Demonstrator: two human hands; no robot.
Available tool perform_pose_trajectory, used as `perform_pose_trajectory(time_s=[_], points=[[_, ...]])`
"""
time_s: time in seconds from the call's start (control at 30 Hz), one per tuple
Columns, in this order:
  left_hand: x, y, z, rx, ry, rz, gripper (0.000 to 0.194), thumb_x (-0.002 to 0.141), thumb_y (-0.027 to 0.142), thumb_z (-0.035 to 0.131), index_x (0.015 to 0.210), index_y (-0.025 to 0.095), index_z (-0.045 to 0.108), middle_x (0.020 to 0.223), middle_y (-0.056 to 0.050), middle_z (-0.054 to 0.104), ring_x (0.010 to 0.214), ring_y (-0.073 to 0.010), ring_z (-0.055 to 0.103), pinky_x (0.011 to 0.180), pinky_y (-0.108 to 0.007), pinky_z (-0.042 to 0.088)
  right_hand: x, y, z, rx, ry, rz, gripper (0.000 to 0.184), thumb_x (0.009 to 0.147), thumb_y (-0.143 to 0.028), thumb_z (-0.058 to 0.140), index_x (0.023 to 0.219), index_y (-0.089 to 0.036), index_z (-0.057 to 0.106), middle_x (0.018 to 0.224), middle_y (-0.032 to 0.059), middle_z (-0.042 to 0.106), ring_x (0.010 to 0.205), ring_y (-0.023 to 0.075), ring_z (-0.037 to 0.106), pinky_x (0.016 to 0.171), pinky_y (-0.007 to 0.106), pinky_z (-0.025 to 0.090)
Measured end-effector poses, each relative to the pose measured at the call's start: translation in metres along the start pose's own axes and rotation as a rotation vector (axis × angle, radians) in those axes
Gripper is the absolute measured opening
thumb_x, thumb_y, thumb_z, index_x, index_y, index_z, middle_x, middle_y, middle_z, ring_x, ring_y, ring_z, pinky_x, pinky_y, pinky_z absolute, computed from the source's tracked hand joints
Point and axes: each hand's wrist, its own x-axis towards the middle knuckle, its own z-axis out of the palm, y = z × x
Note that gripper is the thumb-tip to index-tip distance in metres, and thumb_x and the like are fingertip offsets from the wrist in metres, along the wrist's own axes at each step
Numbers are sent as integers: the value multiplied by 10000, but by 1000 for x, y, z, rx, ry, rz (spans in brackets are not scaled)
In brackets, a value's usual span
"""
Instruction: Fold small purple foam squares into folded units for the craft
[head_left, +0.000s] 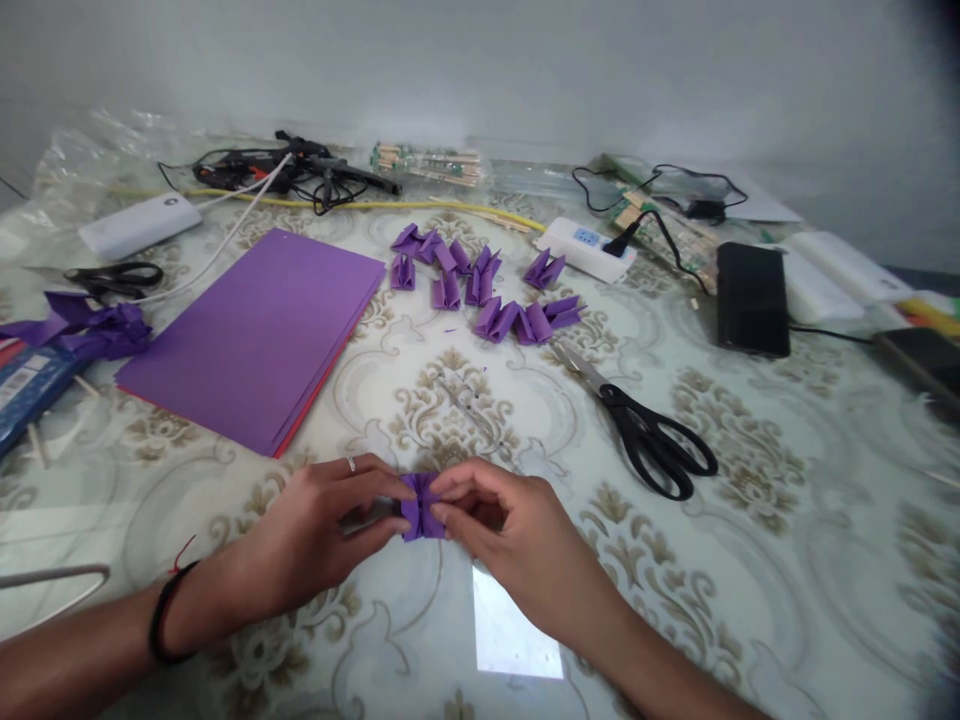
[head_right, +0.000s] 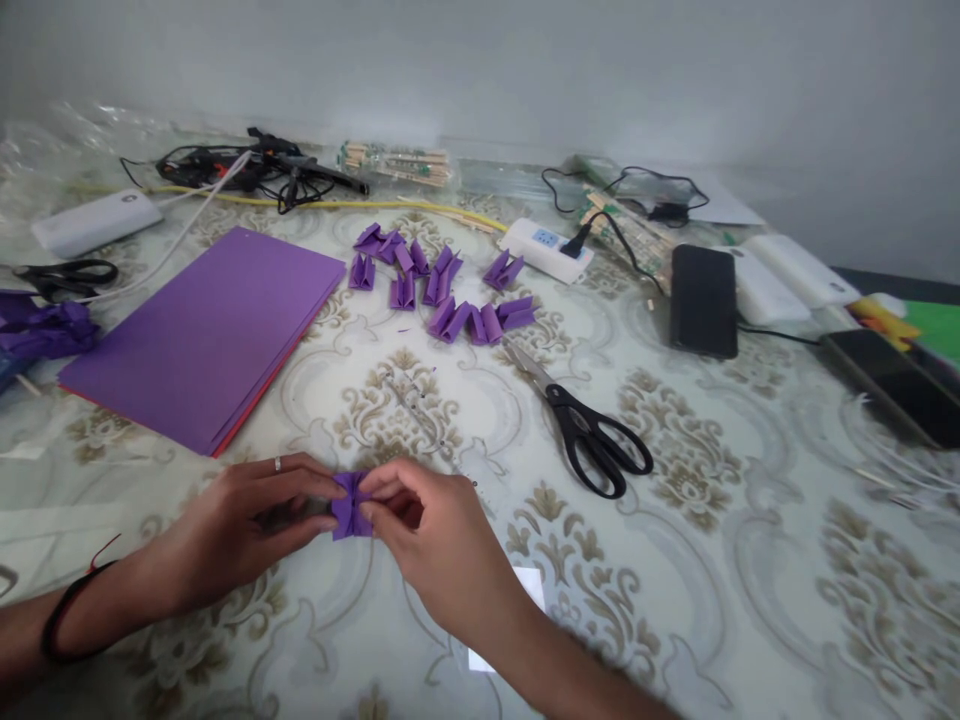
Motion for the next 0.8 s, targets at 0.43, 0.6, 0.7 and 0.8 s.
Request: perform_pose_trajectory(time_s=[0.43, 0.6, 0.7, 0.8], points=[[-3, -6, 2, 87, 16, 21, 170, 1005, 172, 677, 1132, 230, 773, 1152, -47, 710, 642, -94, 624, 605, -215, 555, -1, -1, 3, -112, 47, -73, 175, 889, -47, 740, 926, -218, 745, 788, -34, 767, 708, 137, 727, 696, 246, 588], [-6, -8, 4, 171, 24, 42, 163, 1012, 181, 667, 1145, 231, 746, 1202, -53, 705, 655, -106, 666, 660, -250, 611, -1, 3, 1, -324, 99, -228, 180, 884, -35, 768, 897, -215, 772, 828, -16, 731, 692, 139, 699, 689, 262, 585], [-7, -7, 6, 213, 30, 74, 183, 1023, 175, 656, 1179, 235, 729, 1228, -60, 732, 860, -173, 777, 795, -294, 660, 0, 5, 0, -398, 87, -314, 163, 918, -57, 757, 916, -217, 788, 890, 8, 737, 733, 155, 721, 706, 278, 603], [-7, -6, 7, 206, 17, 99, 179, 1039, 196, 653, 1202, 228, 719, 1245, -76, 768, 1064, -230, 797, 922, -345, 670, 0, 5, -2, -418, 65, -417, 190, 957, -56, 702, 938, -226, 784, 989, 34, 741, 848, 176, 753, 803, 298, 638]])
